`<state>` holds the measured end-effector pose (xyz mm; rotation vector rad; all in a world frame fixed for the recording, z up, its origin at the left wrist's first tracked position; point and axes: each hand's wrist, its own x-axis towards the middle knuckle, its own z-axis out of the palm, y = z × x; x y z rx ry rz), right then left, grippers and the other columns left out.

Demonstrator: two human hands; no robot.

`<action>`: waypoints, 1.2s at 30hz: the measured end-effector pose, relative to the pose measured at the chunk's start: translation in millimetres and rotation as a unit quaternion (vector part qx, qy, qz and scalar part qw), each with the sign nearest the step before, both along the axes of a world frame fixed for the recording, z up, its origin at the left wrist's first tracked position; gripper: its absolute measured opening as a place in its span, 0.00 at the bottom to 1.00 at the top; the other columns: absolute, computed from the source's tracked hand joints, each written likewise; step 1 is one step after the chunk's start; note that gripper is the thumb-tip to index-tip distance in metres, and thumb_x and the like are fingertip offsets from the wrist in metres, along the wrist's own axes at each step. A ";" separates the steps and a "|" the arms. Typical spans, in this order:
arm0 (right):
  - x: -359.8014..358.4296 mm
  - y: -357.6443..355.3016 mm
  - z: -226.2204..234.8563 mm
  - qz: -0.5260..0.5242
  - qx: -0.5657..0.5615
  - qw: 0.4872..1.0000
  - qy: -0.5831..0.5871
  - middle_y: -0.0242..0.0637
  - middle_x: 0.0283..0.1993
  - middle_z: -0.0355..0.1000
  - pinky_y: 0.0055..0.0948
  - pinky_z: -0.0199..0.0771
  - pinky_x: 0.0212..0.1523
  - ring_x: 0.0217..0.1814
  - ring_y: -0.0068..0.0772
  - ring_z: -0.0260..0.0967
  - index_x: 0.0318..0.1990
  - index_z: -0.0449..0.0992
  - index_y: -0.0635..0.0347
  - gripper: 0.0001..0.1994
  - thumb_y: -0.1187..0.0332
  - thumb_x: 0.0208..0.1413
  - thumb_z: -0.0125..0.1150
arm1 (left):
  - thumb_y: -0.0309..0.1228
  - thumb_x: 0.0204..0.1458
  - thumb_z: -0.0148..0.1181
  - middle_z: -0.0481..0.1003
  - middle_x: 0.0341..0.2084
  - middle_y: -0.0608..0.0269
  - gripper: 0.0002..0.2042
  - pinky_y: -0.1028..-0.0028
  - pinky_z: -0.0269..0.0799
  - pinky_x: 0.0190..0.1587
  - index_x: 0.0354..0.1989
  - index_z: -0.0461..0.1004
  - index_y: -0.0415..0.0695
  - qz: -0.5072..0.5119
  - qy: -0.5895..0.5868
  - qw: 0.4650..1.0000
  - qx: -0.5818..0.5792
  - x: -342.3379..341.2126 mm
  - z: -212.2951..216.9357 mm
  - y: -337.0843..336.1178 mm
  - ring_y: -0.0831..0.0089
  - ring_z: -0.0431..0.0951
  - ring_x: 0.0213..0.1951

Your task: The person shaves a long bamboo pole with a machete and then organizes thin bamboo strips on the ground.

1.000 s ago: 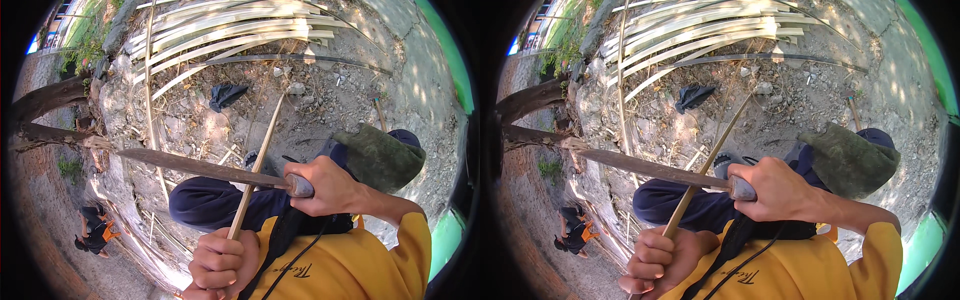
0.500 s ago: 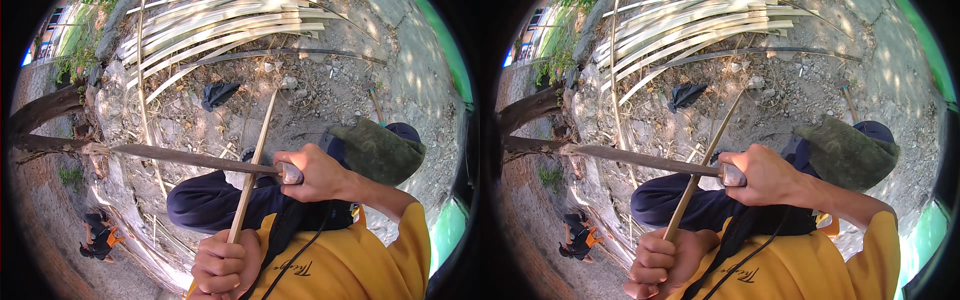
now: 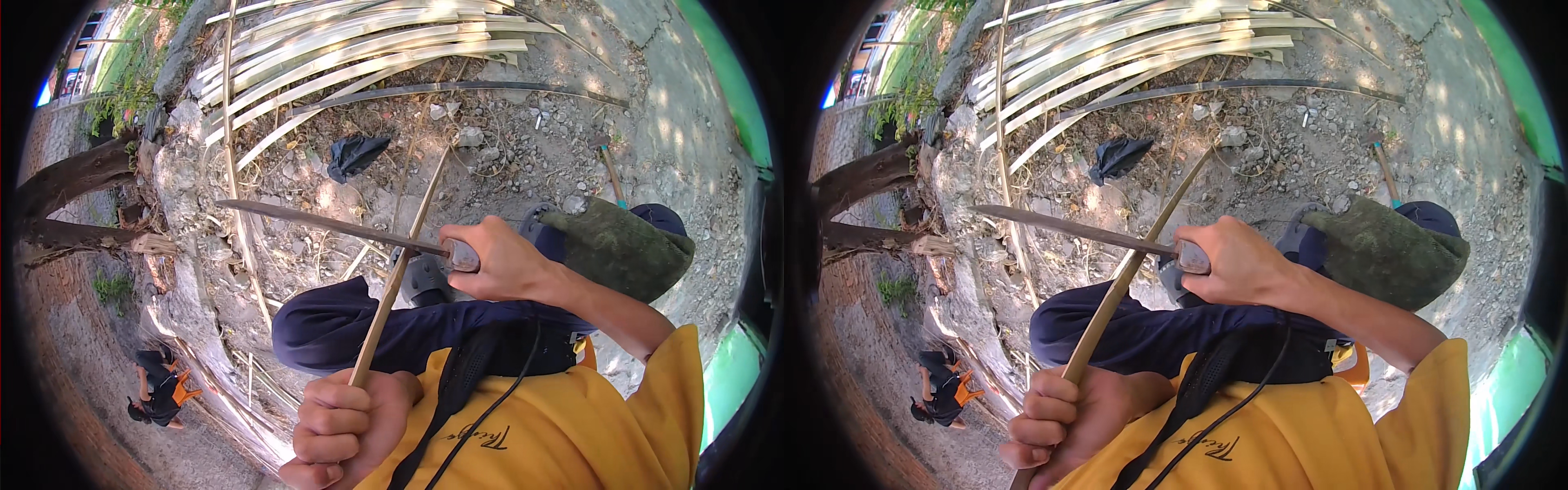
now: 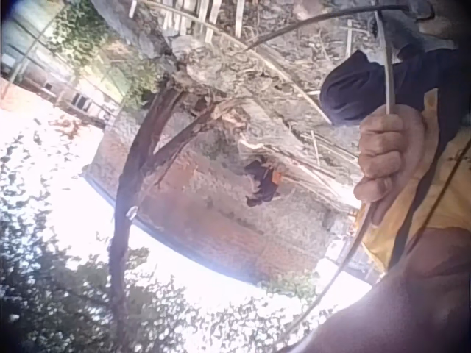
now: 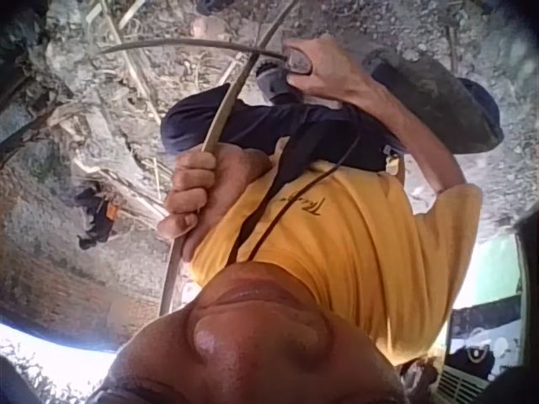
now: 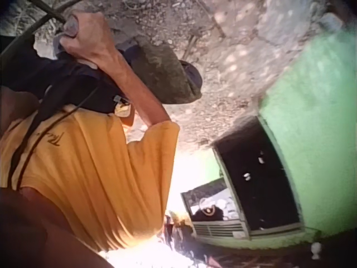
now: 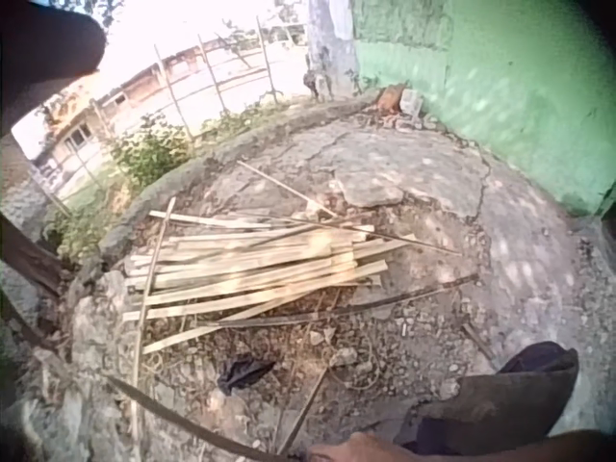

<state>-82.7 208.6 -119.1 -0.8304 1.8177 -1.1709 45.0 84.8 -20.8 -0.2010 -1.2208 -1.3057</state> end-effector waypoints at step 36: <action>-50.7 1.8 -176.4 -0.067 0.103 0.981 0.148 0.55 0.28 0.76 0.45 0.76 0.37 0.32 0.58 0.76 0.36 0.78 0.64 0.16 0.64 0.40 0.64 | 0.62 0.64 0.34 0.52 0.15 0.70 0.28 0.74 0.39 0.15 0.33 0.61 0.46 -0.020 0.006 1.000 0.023 4.9 -3.9 -31.9 0.81 0.44 0.14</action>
